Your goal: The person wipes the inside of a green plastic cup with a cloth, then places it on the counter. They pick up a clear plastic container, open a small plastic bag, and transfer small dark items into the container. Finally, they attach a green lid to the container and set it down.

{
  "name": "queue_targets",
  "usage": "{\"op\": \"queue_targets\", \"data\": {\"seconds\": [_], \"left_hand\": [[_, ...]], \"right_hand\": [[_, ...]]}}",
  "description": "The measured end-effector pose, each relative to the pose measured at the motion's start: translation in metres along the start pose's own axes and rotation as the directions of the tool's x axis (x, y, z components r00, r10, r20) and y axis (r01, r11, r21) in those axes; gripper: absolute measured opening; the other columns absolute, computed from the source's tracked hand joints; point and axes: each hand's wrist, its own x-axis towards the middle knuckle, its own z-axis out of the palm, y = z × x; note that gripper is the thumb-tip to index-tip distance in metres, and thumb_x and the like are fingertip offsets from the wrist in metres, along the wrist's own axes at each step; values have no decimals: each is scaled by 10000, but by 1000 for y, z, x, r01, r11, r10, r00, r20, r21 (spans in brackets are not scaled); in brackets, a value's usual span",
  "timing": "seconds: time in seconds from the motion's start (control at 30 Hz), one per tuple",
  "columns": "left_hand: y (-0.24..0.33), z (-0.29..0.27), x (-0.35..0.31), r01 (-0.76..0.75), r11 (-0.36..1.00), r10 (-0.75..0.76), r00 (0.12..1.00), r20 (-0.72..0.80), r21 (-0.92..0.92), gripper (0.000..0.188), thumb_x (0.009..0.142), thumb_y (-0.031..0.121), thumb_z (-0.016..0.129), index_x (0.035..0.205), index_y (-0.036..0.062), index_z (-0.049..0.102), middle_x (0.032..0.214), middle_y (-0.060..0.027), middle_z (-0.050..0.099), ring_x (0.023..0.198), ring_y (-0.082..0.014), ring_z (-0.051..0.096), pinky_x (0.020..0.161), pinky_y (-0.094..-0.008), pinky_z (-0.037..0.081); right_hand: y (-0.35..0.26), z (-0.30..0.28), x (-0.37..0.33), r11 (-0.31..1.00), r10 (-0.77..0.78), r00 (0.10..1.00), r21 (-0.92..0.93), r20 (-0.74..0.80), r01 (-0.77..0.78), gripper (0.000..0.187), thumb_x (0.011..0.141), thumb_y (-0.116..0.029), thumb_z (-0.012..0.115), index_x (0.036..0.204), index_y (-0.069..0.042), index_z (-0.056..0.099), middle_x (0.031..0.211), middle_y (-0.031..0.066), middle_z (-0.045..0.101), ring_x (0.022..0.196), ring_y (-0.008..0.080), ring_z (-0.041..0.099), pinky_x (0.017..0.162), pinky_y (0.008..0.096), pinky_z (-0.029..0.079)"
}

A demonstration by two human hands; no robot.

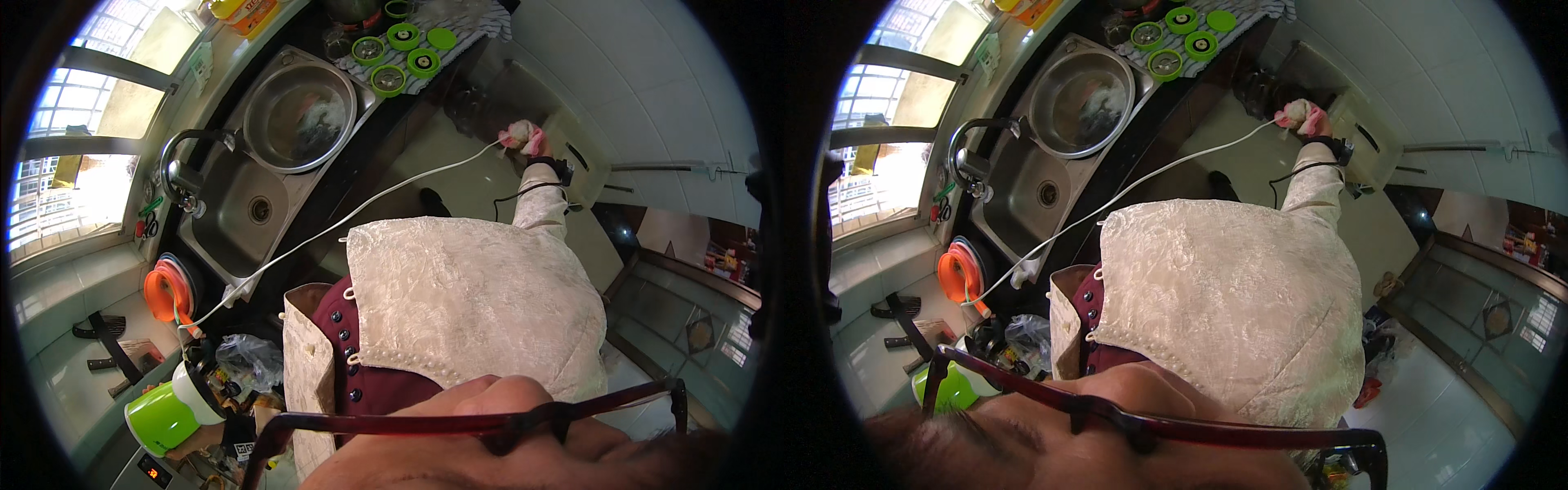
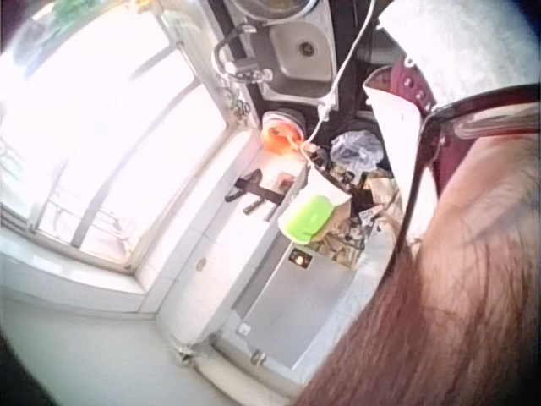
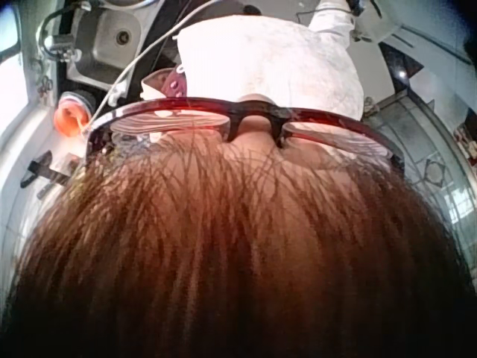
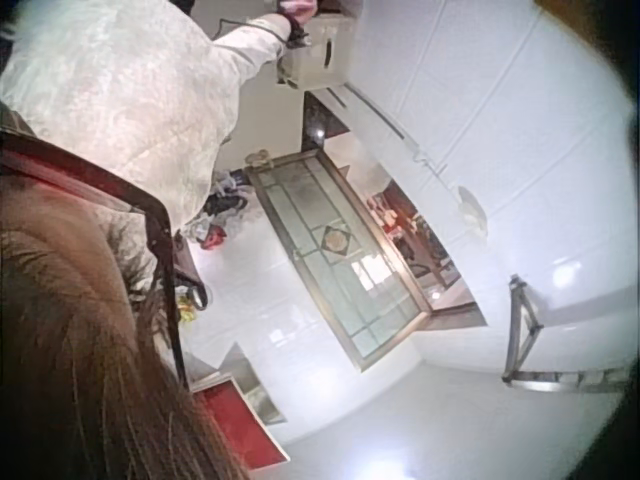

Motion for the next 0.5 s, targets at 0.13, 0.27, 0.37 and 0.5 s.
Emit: {"op": "queue_targets", "data": {"seconds": [0.13,0.27,0.37,0.5], "left_hand": [[-10,-12,8,12,1000,-12,1000,-9,-17,1004,802,783,480,1493,58,420,1437,-213,524,1324,-399,527,1157,-561,390],[-21,-20,17,40,999,-41,999,-31,-37,990,796,771,506,1487,66,435,1433,-210,528,1324,-401,526,1159,-564,387],[-26,-22,22,68,996,-70,996,-46,-55,980,791,763,526,1482,72,447,1431,-208,532,1325,-402,525,1160,-567,385],[-23,-32,23,114,990,-121,989,-91,-80,967,786,752,553,1475,80,461,1427,-205,536,1326,-403,524,1162,-571,383]], "right_hand": [[-60,-7,-3,823,-194,981,-541,22,174,256,965,-77,528,1193,-83,644,1060,28,665,939,191,633,850,326,543],[-137,62,-13,298,-315,946,-954,-71,28,225,970,-149,520,1093,-32,669,999,18,659,886,184,621,825,309,523],[-193,125,-16,58,-256,937,-971,-238,-231,364,897,-191,559,1190,4,653,1088,99,705,978,239,675,867,364,553],[-225,146,8,900,-102,981,-436,-167,19,520,742,-196,757,1211,-25,613,1047,89,704,916,188,646,777,347,534]]}}
